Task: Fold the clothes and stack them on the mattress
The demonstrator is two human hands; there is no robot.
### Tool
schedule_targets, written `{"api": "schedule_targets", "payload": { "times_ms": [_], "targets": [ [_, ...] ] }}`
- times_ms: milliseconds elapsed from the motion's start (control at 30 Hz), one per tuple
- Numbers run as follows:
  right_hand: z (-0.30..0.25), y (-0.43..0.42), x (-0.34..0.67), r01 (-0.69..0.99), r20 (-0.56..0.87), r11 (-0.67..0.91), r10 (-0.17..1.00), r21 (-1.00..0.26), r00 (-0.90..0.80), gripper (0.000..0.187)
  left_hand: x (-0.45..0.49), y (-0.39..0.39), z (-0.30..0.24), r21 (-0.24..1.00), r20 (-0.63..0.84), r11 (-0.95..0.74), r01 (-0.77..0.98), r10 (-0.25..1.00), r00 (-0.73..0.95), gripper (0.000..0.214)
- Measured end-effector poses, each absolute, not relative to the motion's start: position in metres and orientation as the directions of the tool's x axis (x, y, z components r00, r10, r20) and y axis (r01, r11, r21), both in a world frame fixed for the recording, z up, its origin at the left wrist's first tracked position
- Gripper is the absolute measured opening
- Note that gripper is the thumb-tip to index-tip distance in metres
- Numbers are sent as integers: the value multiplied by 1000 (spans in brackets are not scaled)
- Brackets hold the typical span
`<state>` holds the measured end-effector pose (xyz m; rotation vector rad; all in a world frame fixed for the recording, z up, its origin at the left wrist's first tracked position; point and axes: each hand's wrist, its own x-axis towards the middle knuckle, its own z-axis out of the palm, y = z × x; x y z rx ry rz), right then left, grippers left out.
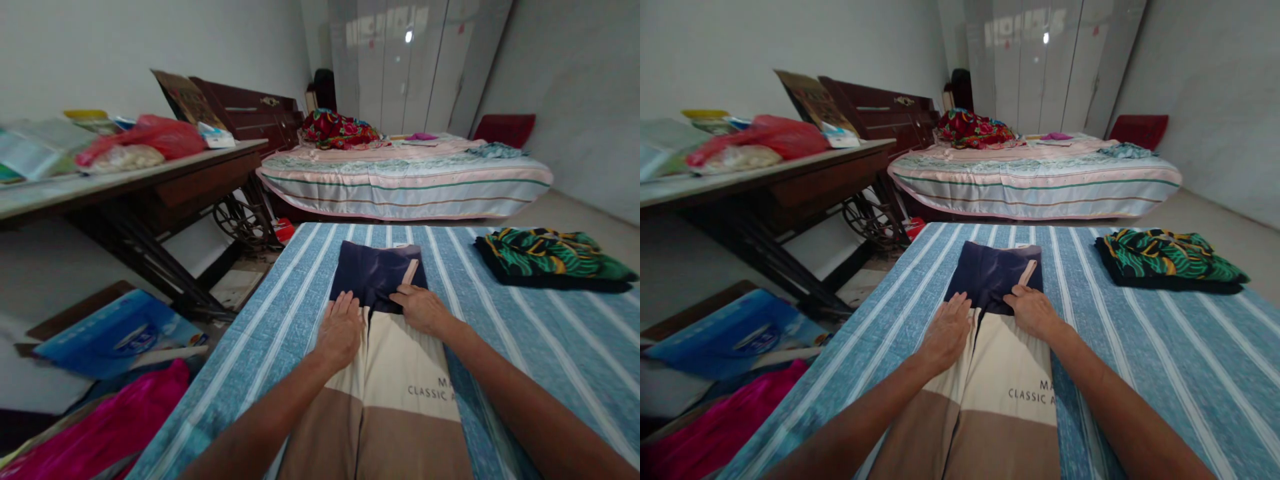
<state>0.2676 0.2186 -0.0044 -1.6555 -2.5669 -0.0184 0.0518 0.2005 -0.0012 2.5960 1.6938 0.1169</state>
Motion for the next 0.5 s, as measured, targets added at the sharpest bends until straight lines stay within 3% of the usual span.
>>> {"api": "schedule_targets", "payload": {
  "times_ms": [100,200,400,500],
  "targets": [
    [2,215,251,917,206,379,914,-122,-350,28,45,196,-10,43,74,-435,900,899,431,49],
    [8,213,222,880,358,431,868,-200,-344,31,45,194,-14,14,118,-446,895,889,442,52],
    [-14,222,199,919,212,315,940,-237,-268,40,45,191,-14,21,118,-456,890,885,451,58],
    [-28,225,207,909,210,322,939,-265,-271,42,44,191,-14,30,96,-468,883,881,464,59]
  ]
}}
